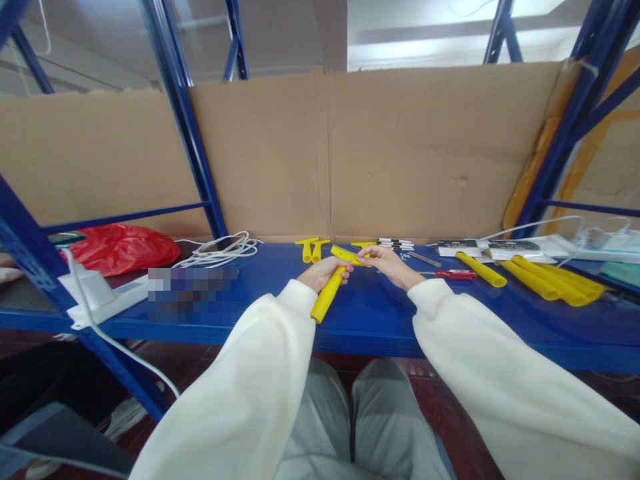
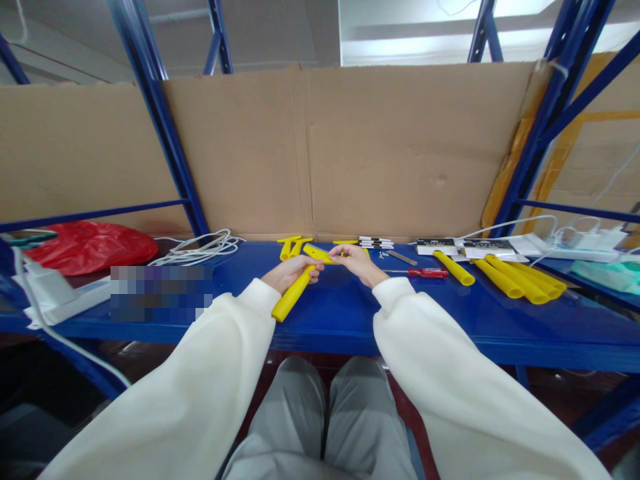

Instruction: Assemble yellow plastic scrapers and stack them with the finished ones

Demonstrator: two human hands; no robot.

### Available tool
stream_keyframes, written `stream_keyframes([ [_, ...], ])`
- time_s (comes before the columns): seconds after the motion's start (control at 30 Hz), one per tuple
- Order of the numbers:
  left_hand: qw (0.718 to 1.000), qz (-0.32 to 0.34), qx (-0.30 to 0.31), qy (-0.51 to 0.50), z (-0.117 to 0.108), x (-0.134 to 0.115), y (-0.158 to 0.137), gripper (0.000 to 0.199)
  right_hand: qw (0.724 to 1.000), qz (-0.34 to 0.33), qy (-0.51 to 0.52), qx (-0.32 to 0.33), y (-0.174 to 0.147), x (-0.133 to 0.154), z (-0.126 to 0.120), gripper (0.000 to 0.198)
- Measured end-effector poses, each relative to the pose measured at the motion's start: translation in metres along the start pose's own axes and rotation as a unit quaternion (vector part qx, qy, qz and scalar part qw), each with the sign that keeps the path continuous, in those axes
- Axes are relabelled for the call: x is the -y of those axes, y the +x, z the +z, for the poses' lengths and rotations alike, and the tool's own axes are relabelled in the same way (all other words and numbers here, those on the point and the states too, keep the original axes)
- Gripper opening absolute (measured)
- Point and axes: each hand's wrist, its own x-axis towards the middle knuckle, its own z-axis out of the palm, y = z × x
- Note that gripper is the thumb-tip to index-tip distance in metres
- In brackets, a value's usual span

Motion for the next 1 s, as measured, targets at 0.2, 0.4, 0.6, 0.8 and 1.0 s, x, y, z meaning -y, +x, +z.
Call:
stream_keyframes([
  [0.2, 1.0, -0.001, 0.0, -0.001, -0.0011, -0.0004, 0.0015, 0.013, 0.999, -0.011, -0.033, 0.002, -0.0002, -0.0016, -0.001, 0.02],
  [0.4, 1.0, -0.003, -0.006, 0.001, -0.0008, -0.0001, 0.002, 0.013, 0.998, -0.027, -0.062, 0.003, 0.0009, -0.0034, -0.0009, 0.018],
  [0.6, 1.0, -0.009, -0.003, 0.001, -0.0005, -0.0004, 0.0019, 0.012, 0.997, -0.025, -0.075, -0.001, 0.0016, -0.0038, 0.0009, 0.013],
  [0.8, 1.0, -0.007, -0.005, 0.007, -0.001, -0.0006, 0.0023, 0.012, 0.996, -0.001, -0.092, -0.013, 0.0026, -0.0047, -0.0005, 0.017],
  [1.0, 1.0, -0.001, -0.008, 0.015, 0.0008, -0.0001, 0.0007, 0.013, 0.996, 0.028, -0.083, -0.034, 0.0059, -0.0093, -0.0017, 0.026],
])
